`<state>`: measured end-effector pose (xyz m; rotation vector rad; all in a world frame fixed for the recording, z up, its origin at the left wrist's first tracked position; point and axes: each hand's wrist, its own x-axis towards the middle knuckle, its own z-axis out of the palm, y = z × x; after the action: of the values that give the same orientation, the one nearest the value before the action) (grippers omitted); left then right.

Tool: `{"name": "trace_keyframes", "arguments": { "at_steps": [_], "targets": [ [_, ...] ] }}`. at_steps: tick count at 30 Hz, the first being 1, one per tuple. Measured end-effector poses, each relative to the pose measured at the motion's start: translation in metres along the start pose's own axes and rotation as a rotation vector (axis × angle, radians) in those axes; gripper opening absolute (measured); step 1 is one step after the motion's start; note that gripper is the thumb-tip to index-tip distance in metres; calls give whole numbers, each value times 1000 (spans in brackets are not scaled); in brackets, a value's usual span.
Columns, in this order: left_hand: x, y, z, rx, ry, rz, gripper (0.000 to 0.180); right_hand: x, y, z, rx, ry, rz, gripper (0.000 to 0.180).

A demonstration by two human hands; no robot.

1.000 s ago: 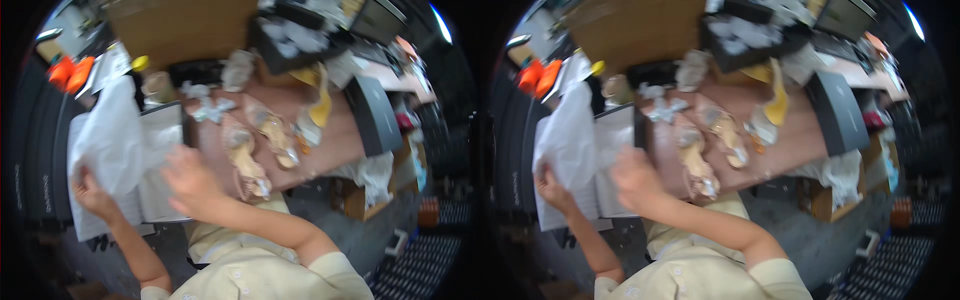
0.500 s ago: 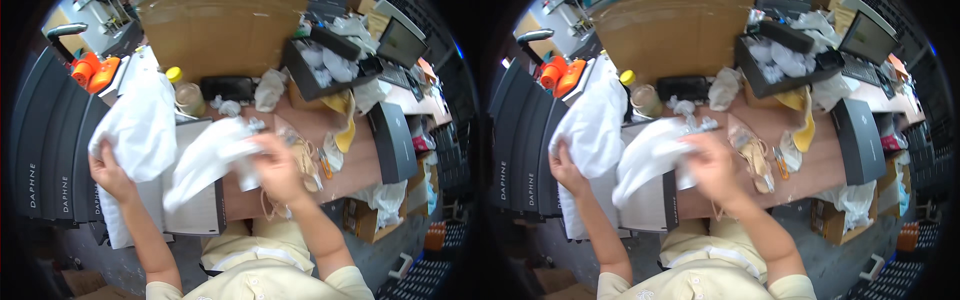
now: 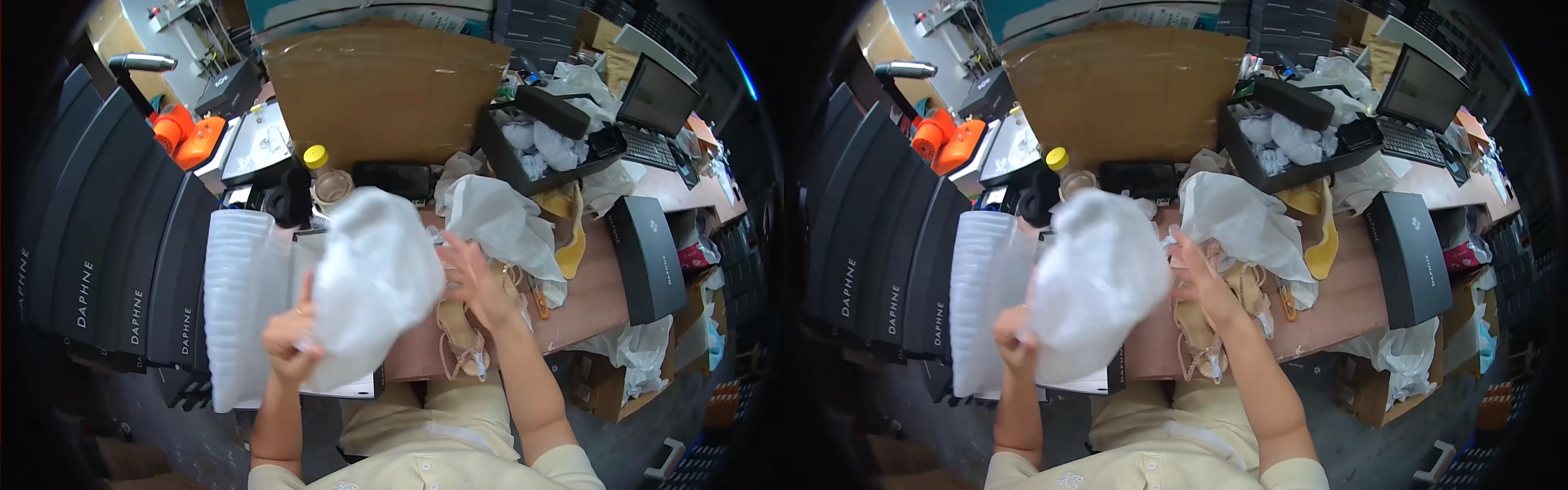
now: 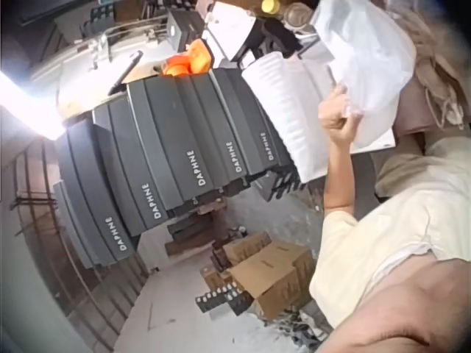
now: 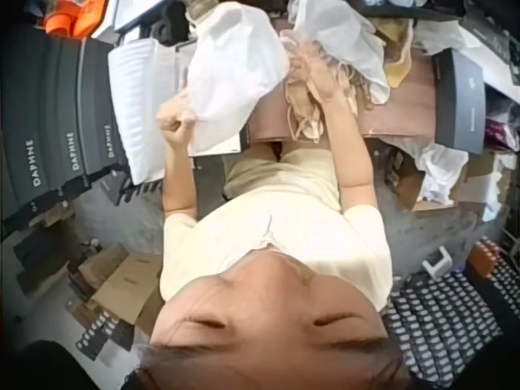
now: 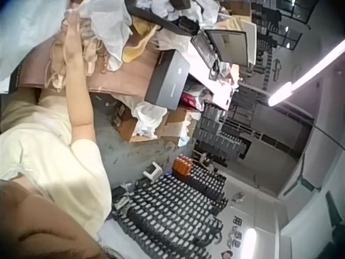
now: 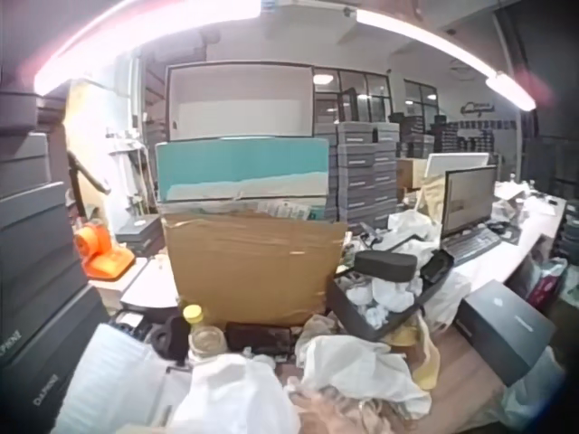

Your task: Cleaning, inspecting, and packing finished shoes into boxes for shipment.

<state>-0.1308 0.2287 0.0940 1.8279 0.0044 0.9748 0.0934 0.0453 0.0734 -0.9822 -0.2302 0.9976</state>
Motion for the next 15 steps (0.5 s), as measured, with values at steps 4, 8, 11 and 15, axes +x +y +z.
{"name": "trace_keyframes", "arguments": {
  "at_steps": [4,8,11,15],
  "targets": [
    [25,31,20,538,-502,300,34,25,-4,26,-6,-84,-180,41],
    [28,11,-6,1145,-79,279,12,-9,-26,43,-175,173,-675,11],
    [36,30,-9,1144,316,179,64,-27,-30,65,-726,195,-1421,22],
    [48,92,10,-204,-36,-376,67,-49,9,102,-1045,-222,-1701,25]
  ]
}}
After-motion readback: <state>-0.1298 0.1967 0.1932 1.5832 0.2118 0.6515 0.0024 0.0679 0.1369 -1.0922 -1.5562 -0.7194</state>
